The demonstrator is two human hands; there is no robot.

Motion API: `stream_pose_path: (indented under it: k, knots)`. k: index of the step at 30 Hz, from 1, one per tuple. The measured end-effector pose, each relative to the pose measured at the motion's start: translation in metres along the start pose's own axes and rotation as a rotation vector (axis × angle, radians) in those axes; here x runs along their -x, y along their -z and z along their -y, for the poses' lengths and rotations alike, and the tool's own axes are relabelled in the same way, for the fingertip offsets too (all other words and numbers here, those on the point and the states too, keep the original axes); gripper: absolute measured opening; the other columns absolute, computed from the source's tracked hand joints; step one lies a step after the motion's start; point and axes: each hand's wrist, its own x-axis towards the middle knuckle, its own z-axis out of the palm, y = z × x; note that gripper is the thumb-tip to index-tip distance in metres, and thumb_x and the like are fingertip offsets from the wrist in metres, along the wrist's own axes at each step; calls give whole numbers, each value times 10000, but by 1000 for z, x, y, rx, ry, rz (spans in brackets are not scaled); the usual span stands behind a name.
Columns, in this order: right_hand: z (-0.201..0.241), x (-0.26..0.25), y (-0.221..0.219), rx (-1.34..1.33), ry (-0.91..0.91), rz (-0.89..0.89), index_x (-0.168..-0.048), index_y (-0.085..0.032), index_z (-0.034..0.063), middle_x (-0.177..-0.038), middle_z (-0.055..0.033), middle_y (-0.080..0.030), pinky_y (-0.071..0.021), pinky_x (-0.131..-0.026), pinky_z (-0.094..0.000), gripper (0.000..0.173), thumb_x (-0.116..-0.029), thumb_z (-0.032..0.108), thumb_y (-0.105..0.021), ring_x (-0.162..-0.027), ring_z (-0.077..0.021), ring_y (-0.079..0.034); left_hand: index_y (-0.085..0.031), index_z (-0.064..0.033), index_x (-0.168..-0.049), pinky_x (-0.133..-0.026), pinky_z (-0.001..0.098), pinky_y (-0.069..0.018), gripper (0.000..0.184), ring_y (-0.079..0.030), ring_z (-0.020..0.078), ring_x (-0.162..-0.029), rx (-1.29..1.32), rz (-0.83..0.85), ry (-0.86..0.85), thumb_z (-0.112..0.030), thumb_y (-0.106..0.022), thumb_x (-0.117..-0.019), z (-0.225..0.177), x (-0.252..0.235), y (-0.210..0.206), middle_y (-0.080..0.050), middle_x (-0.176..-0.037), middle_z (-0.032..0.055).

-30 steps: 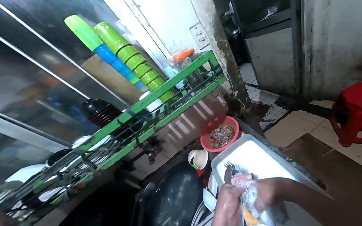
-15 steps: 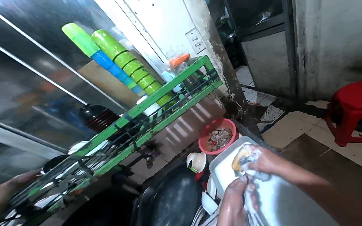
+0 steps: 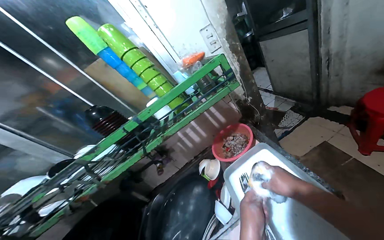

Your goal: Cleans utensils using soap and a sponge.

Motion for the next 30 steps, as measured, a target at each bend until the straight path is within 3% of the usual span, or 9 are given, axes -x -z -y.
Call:
stream_pose_path:
  k: [6, 9, 11, 13, 17, 19, 25, 28, 30]
  knots:
    - [-22, -30, 21, -295, 2, -447, -1455, -484, 64, -1265, -232, -647, -494, -1010, -596, 624, -941, 297, -751, -1156, -382, -642, -513, 53, -1314, -438, 194, -421, 283, -476, 52, -481, 150, 72, 66, 14, -431, -1046, -1, 7, 7, -550, -723, 26]
    - [-14, -21, 17, -336, 43, -250, -1451, -492, 103, -1298, -201, -630, -501, -1016, -552, 670, -895, 331, -788, -1166, -330, -635, -529, 64, -1321, -459, 210, -463, 296, -518, 71, -503, 176, 145, 78, 15, -459, -1038, -8, 17, 8, -593, -769, 50]
    - [-6, -10, 20, -261, 95, -187, -1420, -548, 86, -1301, -188, -637, -479, -1049, -519, 560, -936, 288, -744, -1188, -299, -627, -531, 56, -1281, -464, 205, -479, 251, -535, 71, -506, 177, 207, 94, -25, -443, -1060, -10, 21, 9, -597, -758, 44]
    - [-11, -12, 28, -291, 183, -379, -1349, -614, 60, -1267, -186, -659, -498, -1037, -529, 434, -953, 202, -723, -1162, -305, -646, -557, 24, -1166, -450, 198, -475, 201, -534, 61, -484, 141, 223, 89, -100, -418, -1091, -7, 20, 15, -604, -697, 31]
    - [0, -5, 37, -669, 64, -604, -1424, -512, 97, -1219, -193, -651, -533, -900, -561, 539, -944, 194, -737, -1048, -323, -656, -520, -12, -1137, -410, 175, -408, 198, -462, 43, -446, 174, 137, 46, -149, -379, -1113, -7, 9, 14, -512, -638, 2]
    - [11, 7, 21, -635, -16, -449, -1492, -423, 83, -1206, -201, -651, -551, -900, -520, 654, -943, 240, -742, -1031, -304, -667, -521, -5, -1157, -421, 185, -402, 194, -447, 49, -451, 184, 129, 19, -143, -393, -1110, -11, 2, 9, -495, -628, 2]
    - [18, 18, 30, -295, 32, -144, -1355, -570, 68, -1217, -186, -649, -505, -986, -511, 499, -937, 271, -750, -1109, -295, -639, -617, -11, -1282, -541, 242, -453, 441, -502, 63, -585, -295, 192, -141, -328, -366, -1108, -19, -17, 36, -620, -867, 22]
    - [17, 21, 22, -98, 95, 200, -1353, -565, 25, -1184, -242, -649, -496, -945, -592, 504, -916, 210, -735, -1086, -368, -639, -672, -41, -1164, -526, 238, -437, 414, -483, 58, -557, -327, 137, -283, -341, -405, -1063, -39, -22, 48, -552, -706, -35]
    - [18, 22, 0, -16, 136, 357, -1319, -560, -12, -1140, -248, -645, -502, -895, -588, 496, -899, 174, -748, -1041, -369, -641, -675, -43, -1069, -553, 230, -463, 279, -523, 63, -595, -287, 144, -257, -287, -565, -991, -52, -20, 49, -590, -773, -12]
